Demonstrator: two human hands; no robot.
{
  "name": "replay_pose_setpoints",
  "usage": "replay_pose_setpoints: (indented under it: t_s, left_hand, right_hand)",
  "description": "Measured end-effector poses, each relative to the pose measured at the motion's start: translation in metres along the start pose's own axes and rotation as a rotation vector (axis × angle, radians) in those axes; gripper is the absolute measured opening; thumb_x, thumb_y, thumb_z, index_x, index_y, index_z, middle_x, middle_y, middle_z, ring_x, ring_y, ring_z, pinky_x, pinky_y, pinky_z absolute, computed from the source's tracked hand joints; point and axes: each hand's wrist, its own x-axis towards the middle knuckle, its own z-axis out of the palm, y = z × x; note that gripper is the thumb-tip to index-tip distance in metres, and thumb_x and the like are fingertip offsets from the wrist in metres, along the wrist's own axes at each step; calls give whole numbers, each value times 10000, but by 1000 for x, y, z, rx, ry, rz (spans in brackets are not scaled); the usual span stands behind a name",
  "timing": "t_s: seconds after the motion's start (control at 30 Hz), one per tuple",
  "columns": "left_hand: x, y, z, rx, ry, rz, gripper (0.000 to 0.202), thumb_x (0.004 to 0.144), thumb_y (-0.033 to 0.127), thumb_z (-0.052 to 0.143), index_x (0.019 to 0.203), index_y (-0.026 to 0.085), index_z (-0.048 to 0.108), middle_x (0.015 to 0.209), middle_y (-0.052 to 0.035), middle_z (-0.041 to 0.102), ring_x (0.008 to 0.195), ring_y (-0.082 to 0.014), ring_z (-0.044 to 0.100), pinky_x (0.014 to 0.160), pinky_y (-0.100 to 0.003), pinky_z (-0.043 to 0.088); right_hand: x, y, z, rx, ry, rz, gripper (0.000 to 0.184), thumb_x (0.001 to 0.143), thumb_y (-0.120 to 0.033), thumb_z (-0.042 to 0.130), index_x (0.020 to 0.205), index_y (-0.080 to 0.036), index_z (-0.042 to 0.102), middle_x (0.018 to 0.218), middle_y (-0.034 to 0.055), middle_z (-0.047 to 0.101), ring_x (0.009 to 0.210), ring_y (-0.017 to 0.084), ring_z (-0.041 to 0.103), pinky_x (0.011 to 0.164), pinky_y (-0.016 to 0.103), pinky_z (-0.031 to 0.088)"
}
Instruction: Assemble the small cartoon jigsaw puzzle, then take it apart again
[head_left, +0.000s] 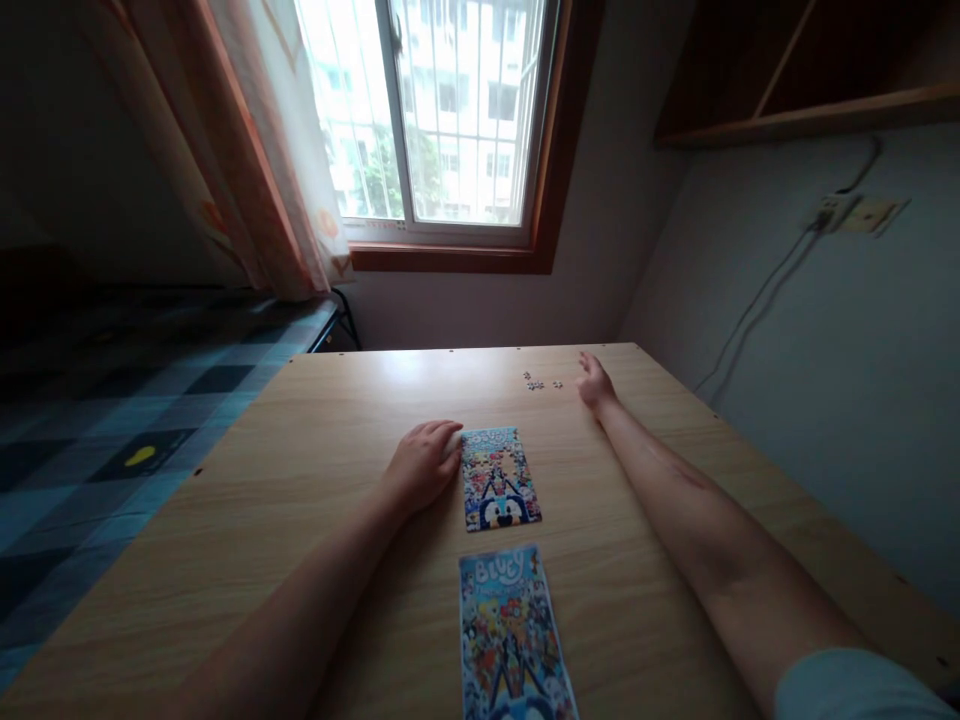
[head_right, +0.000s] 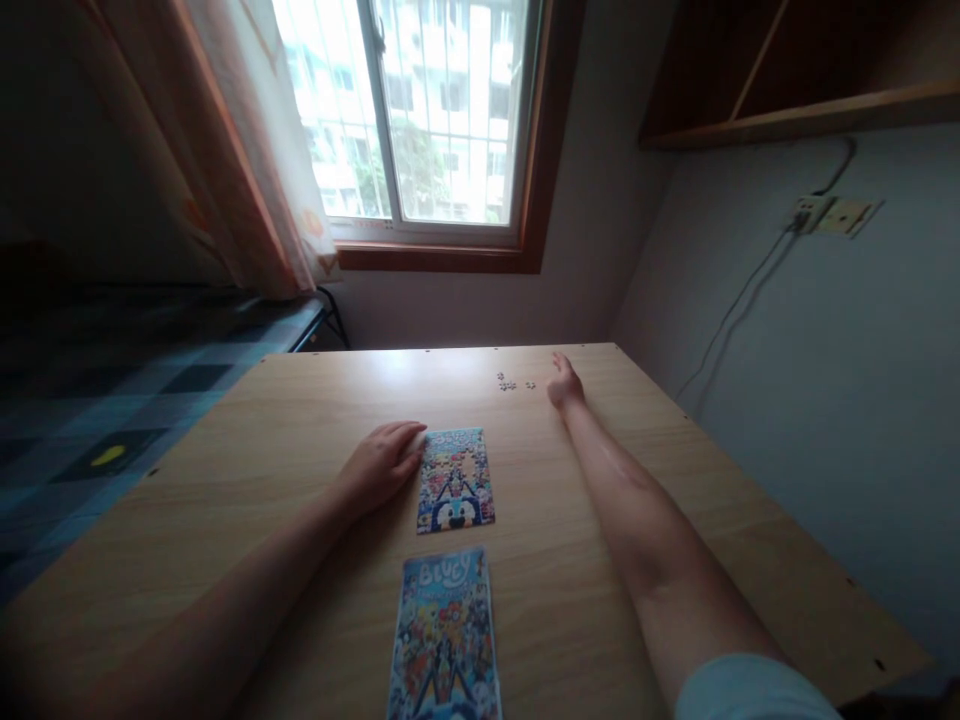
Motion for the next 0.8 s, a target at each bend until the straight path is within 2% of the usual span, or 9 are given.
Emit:
replay_pose_setpoints:
  t_s: [0.13, 0.23, 0.37, 0.6, 0.8]
  left_hand:
    - [0, -3, 2, -2, 6, 7, 356, 882, 274, 540, 1219, 204, 630, 1258, -97, 662, 1190, -268, 583, 1070, -441, 450]
    - [0, -3, 2, -1, 6, -2, 355, 890, 289, 532, 1218, 198, 633, 1262, -102, 661, 1196, -274, 580, 1075, -450, 446]
    - [1, -2, 1, -8, -2, -11, 367, 899, 297, 514, 1221, 172, 637, 1271, -119, 656, 1199, -283, 577, 1077, -459, 443]
    - [0, -2, 1, -12, 10, -4, 357, 898, 308, 505, 1208, 198, 642, 1258, -105, 667, 1188, -278, 587, 1064, -458, 458]
    - [0, -2, 1, -11, 12, -5, 353, 907, 310, 493, 1204, 198, 648, 1252, -107, 669, 1184, -279, 590, 1065, -460, 459]
  right_hand:
    - [3, -2, 1, -56, -43, -4, 646, 751, -31, 430, 1371, -157, 560, 1348, 82, 613, 1235, 172, 582, 1045, 281, 450]
    - [1, -8, 3, -94, -67, -10, 564, 758, -29, 465, 1264, -190, 657, 1286, 61, 658, 1196, 178, 605, 1030, 273, 453]
    - [-1, -11, 2, -119, -74, -7, 460, 817, -88, 507, 1224, -205, 688, 1266, 54, 672, 1176, 181, 614, 1014, 265, 454]
    - [-5, -13, -1, -108, -109, 19, 327, 849, -182, 559, 1110, -242, 745, 1111, 25, 736, 1015, 142, 680, 899, 217, 492]
    - [-7, -16, -2, -120, -97, 23, 294, 874, -289, 566, 1093, -234, 754, 1089, 40, 742, 992, 165, 688, 880, 227, 496]
